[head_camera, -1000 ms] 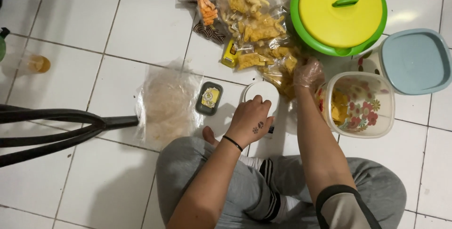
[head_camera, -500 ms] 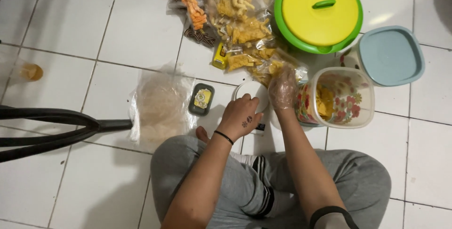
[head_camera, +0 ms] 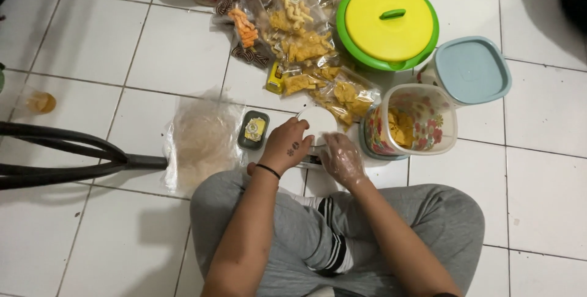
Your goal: The person is manually portioning chips from a large container into small plastic bags and weighing them on a digital scale.
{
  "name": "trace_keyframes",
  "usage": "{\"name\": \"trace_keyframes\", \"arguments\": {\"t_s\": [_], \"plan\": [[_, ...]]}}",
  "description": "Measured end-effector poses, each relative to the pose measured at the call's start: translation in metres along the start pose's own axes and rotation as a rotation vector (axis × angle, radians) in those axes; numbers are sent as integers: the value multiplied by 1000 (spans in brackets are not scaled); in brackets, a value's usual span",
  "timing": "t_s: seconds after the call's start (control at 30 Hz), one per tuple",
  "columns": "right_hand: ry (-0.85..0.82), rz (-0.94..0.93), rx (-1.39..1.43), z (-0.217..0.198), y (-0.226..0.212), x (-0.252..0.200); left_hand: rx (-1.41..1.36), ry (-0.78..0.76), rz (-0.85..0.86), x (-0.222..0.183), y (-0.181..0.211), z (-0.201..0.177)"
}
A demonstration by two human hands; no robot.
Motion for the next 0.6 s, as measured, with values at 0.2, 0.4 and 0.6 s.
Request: {"name": "trace_keyframes", "arguments": {"t_s": [0.2, 0.4, 0.6], "plan": [[766, -221, -136, -21, 40, 3, 19, -24, -23, -6, -5, 1], [837, 27, -203, -117, 43, -22, 14, -77, -43, -6, -11, 24], [782, -13, -157, -84, 59, -21, -14, -199, -36, -5, -13, 57]]}}
Point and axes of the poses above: each hand's wrist, its own x-axis towards the middle knuckle, its own z-axis out of the palm, y = z × x, the point moved 2 cm from there along x, towards the middle knuckle, and after that the axes turned 13 degrees about z, right-handed, at the moved point
